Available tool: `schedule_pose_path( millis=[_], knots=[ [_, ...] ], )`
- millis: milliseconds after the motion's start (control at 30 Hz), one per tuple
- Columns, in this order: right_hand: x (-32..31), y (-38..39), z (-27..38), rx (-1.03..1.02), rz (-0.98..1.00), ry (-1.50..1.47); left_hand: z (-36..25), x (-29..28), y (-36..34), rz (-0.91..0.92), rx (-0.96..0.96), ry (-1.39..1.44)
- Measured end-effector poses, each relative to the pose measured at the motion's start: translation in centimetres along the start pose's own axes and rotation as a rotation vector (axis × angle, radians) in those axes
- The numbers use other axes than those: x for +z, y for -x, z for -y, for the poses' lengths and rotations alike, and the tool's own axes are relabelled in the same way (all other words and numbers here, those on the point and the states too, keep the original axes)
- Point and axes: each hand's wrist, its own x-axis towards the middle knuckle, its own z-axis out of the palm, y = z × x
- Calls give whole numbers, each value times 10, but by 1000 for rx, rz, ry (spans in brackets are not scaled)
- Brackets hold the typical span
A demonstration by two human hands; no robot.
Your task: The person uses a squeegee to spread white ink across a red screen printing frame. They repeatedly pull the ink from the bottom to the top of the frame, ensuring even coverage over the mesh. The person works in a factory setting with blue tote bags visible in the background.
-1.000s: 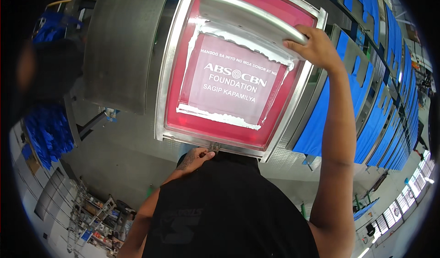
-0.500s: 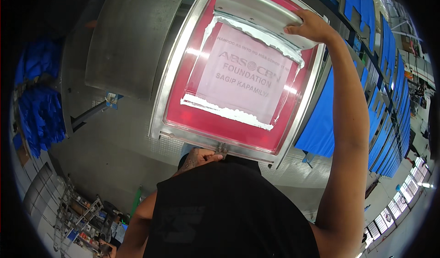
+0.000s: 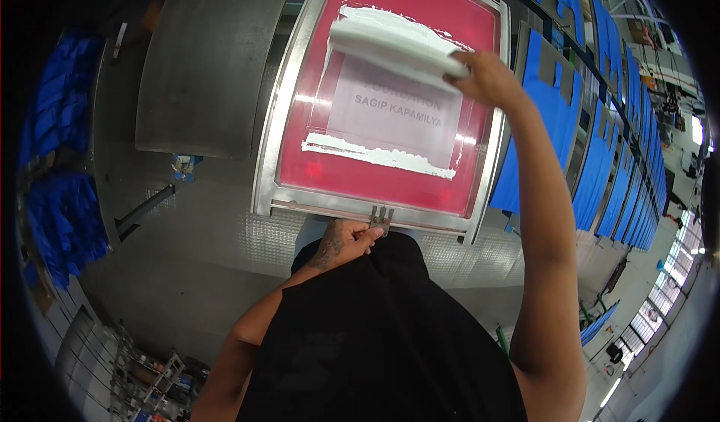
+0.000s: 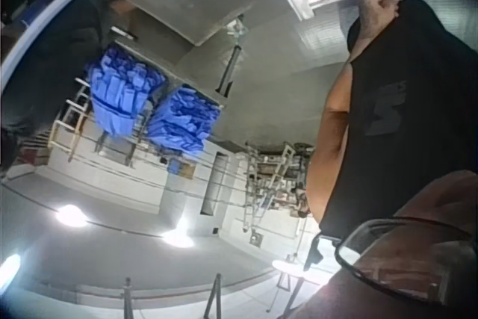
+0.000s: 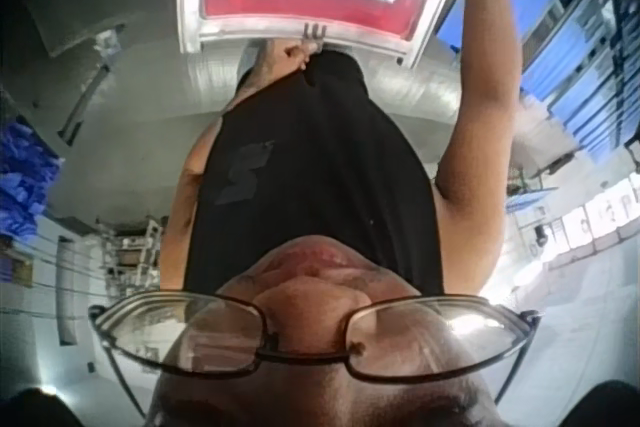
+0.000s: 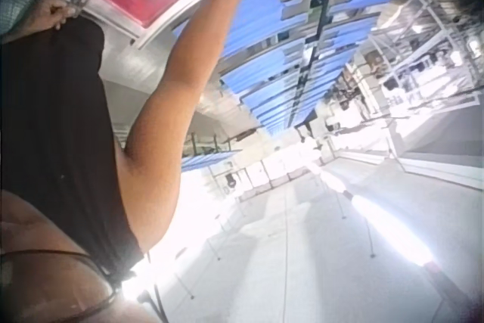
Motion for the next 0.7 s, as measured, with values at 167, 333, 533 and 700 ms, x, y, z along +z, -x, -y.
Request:
schedule_pose_path(
  millis=[167,333,533,700],
  knots=[
    [53,114,72,57,20,38,1,1,-1,3,14,-11],
    [92,171,106,-6,-145,39,10,3,-7,-18,11,-42],
    [62,147,81,315,-279,-77,27,6,-17,-154,117,-276],
    [46,139,22,628,-423,-658,26,14,-17,-271,203,-372]
  ],
)
